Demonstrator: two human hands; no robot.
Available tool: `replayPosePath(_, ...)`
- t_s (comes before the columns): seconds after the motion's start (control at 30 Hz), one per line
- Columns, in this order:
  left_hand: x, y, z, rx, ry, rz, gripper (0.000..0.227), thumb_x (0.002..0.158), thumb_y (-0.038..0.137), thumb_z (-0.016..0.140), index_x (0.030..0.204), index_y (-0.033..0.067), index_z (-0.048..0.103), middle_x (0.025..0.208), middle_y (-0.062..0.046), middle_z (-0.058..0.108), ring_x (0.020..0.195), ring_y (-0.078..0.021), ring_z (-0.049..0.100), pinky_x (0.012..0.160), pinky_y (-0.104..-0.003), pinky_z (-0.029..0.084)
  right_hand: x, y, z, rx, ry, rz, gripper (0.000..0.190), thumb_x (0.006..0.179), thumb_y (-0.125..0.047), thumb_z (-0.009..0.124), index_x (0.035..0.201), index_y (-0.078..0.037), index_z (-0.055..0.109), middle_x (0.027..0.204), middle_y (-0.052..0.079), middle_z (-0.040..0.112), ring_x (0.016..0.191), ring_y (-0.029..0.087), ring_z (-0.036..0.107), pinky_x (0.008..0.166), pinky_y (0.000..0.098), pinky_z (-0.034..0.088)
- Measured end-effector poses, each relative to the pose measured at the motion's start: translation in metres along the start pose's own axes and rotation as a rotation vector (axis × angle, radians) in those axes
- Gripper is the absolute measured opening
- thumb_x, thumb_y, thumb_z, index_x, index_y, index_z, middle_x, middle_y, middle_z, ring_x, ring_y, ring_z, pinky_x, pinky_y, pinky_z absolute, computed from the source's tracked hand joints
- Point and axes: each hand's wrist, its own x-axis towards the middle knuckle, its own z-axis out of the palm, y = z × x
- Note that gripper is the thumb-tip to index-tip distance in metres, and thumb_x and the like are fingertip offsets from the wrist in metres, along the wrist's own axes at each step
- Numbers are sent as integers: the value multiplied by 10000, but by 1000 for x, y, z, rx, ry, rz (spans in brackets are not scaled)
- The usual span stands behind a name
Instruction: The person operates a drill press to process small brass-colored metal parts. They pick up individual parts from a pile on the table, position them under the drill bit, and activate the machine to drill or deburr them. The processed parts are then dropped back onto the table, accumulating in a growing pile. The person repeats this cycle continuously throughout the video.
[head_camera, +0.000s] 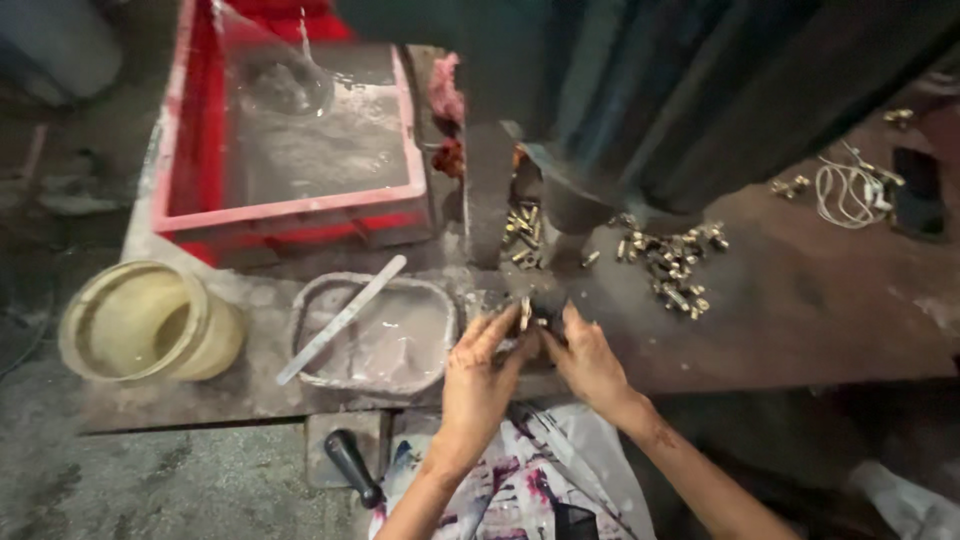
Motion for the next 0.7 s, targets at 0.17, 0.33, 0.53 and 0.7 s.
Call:
replayPosePath(0.17,25,18,21,-108,33,61,351,911,-13,720,1255,54,712,1049,-100,697,882,-187,736,778,-301,586,13,-8,8,814,23,-30,251,994,-98,603,1212,18,645,1021,30,744,901,97,701,815,281,593)
replayPosePath(0.33,41,23,4,-260,11,50,378,877,-45,736,1246,35,714,1099,-121,715,893,-190,690,737,-296,571,24,-29,4,687,174,-2,185,1010,-124,667,1121,6,736,921,29,735,801,69,651,684,245,520)
replayPosePath(0.53,-20,-36,52,273,-212,200,375,688,-43,718,1029,105,770,988,-108,714,984,-305,664,810,-419,554,33,-23,-26,718,-108,-90,180,1002,-146,707,1080,3,768,912,22,755,768,87,661,687,254,520)
replayPosePath(0.7,-9,-92,217,502,-284,550,502,864,52,564,1354,138,627,1342,-122,579,1269,-317,572,855,-398,556,35,-8,-1,730,-9,-40,245,952,-148,736,1142,6,745,953,35,768,757,101,671,718,251,544)
